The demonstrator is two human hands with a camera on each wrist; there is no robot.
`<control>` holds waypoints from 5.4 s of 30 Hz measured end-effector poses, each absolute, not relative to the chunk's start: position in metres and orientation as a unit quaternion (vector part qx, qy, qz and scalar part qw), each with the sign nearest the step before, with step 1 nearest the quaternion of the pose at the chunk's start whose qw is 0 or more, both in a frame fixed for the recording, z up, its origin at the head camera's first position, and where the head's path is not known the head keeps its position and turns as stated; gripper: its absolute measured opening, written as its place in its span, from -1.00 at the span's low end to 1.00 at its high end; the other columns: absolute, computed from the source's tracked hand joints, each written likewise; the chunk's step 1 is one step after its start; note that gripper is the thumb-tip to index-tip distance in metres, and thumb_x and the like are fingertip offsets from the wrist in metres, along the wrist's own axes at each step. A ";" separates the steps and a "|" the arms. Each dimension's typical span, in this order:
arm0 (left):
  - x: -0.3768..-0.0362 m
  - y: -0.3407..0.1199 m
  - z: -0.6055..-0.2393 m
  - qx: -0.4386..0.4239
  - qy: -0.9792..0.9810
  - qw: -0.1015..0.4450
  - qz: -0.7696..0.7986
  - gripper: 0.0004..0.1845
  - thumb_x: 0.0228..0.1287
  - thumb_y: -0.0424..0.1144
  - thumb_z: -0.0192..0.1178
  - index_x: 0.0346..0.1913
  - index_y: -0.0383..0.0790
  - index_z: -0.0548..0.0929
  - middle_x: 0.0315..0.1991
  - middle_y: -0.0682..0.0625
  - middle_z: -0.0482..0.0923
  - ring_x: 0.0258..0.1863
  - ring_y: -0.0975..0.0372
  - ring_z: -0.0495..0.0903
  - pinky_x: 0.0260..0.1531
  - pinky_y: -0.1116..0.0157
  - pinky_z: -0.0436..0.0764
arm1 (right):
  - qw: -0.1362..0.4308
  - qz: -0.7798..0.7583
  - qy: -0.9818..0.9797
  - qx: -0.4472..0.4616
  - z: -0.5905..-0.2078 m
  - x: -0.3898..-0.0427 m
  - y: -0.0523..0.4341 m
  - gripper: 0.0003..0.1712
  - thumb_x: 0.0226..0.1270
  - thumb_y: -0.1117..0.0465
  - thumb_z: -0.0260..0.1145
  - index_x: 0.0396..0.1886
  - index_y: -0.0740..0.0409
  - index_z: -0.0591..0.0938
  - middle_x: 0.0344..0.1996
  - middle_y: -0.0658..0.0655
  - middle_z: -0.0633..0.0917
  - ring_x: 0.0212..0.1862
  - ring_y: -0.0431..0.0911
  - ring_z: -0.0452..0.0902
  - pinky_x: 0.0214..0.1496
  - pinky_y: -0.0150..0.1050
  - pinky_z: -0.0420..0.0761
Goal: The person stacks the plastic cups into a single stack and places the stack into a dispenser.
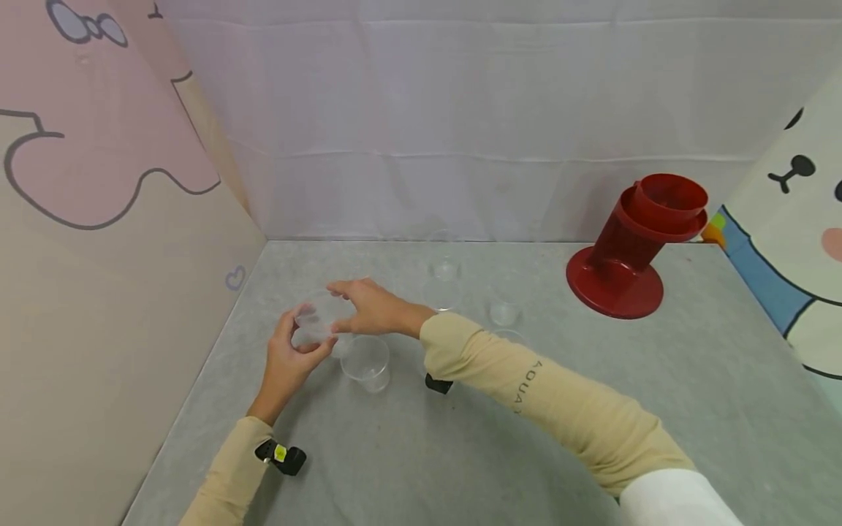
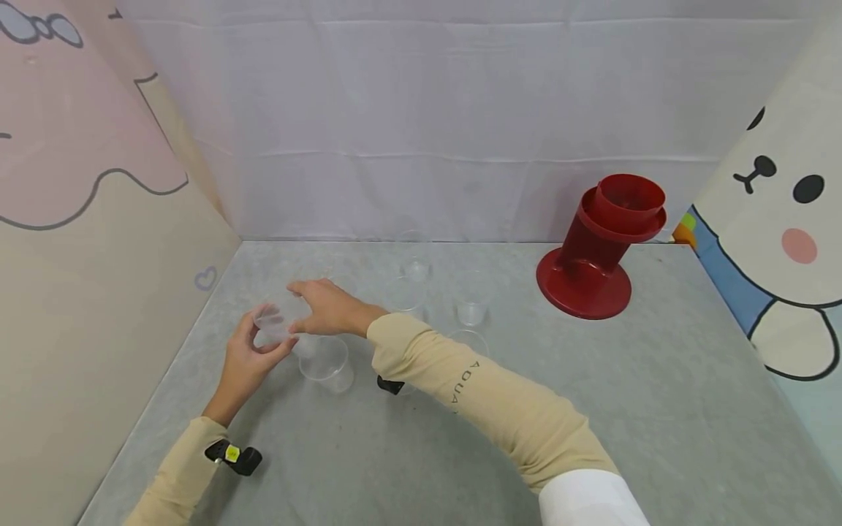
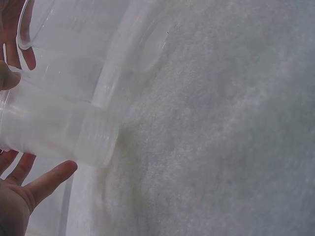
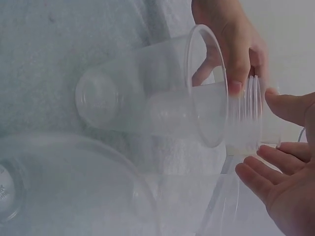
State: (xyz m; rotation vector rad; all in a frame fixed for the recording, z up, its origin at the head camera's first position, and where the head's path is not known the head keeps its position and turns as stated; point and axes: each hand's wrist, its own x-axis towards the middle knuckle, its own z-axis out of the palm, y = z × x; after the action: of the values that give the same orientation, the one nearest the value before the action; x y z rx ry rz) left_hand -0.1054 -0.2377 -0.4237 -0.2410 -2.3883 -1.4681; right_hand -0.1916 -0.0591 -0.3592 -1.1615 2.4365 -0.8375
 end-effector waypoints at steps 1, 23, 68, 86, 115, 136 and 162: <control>-0.105 -0.237 -0.423 -0.085 -0.837 0.164 -0.515 -0.31 -0.01 -0.50 0.38 0.23 -0.52 0.33 0.14 -0.37 0.33 0.11 -0.18 0.37 -0.33 0.47 0.61 | 0.157 -0.289 0.852 -0.407 -0.360 -0.192 -0.059 -0.22 0.27 0.05 0.34 0.39 0.22 0.27 0.26 0.13 0.45 0.24 -0.07 0.38 0.23 -0.27 0.38; -0.104 -0.234 -0.421 -0.062 -0.841 0.151 -0.516 -0.25 0.02 -0.46 0.39 0.28 -0.46 0.27 0.17 -0.34 0.32 0.09 -0.14 0.36 -0.33 0.46 0.61 | 0.165 -0.304 0.859 -0.377 -0.351 -0.191 -0.054 -0.41 0.26 0.13 0.35 0.20 0.31 0.45 0.09 0.24 0.55 0.03 0.02 0.56 0.01 -0.30 0.55; -0.117 -0.250 -0.449 -0.046 -0.850 0.137 -0.506 -0.20 0.03 -0.25 0.44 0.34 -0.13 0.27 0.27 -0.04 0.26 0.15 0.06 0.31 -0.29 0.53 0.57 | 0.128 -0.476 0.790 -0.366 -0.314 -0.175 0.044 -0.49 0.12 0.15 0.45 0.08 0.08 0.52 -0.02 -0.03 0.58 -0.02 -0.17 0.55 -0.04 -0.18 0.59; -0.114 -0.250 -0.451 -0.040 -0.849 0.133 -0.510 -0.20 0.03 -0.27 0.44 0.34 -0.11 0.27 0.27 -0.04 0.26 0.16 0.04 0.30 -0.30 0.53 0.56 | 0.111 -0.499 0.776 -0.370 -0.328 -0.159 0.073 -0.48 0.11 0.17 0.46 0.08 0.07 0.53 -0.01 -0.04 0.58 0.02 -0.20 0.51 0.03 -0.08 0.55; -0.116 -0.250 -0.450 -0.040 -0.851 0.135 -0.507 -0.19 0.03 -0.27 0.45 0.34 -0.15 0.27 0.25 -0.04 0.28 0.14 0.09 0.33 -0.29 0.55 0.55 | 0.085 -0.513 0.783 -0.340 -0.356 -0.135 0.118 -0.43 0.08 0.17 0.50 0.11 0.05 0.53 0.03 -0.06 0.59 0.08 -0.18 0.48 0.13 -0.14 0.49; -0.115 -0.249 -0.451 -0.031 -0.851 0.136 -0.507 -0.17 0.02 -0.27 0.45 0.36 -0.14 0.25 0.25 -0.04 0.28 0.18 0.05 0.33 -0.28 0.53 0.56 | 0.038 -0.518 0.792 -0.321 -0.354 -0.112 0.136 -0.45 0.03 0.31 0.50 0.07 0.15 0.55 0.00 0.04 0.60 0.08 -0.10 0.47 0.17 -0.07 0.45; -0.117 -0.250 -0.453 -0.035 -0.846 0.135 -0.514 -0.18 0.03 -0.26 0.44 0.35 -0.16 0.26 0.24 -0.05 0.28 0.17 0.06 0.33 -0.28 0.53 0.56 | 0.019 -0.520 0.813 -0.261 -0.366 -0.098 0.159 -0.34 -0.03 0.38 0.51 0.13 0.19 0.50 0.11 0.10 0.53 0.17 -0.05 0.38 0.17 -0.07 0.47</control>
State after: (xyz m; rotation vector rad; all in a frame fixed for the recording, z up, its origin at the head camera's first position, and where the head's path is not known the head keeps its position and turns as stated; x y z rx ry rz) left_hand -0.1168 -0.2496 -0.4528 -0.1018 -2.4522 -1.4897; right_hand -0.0982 0.1594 -0.3658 -0.8109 2.5229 -1.6149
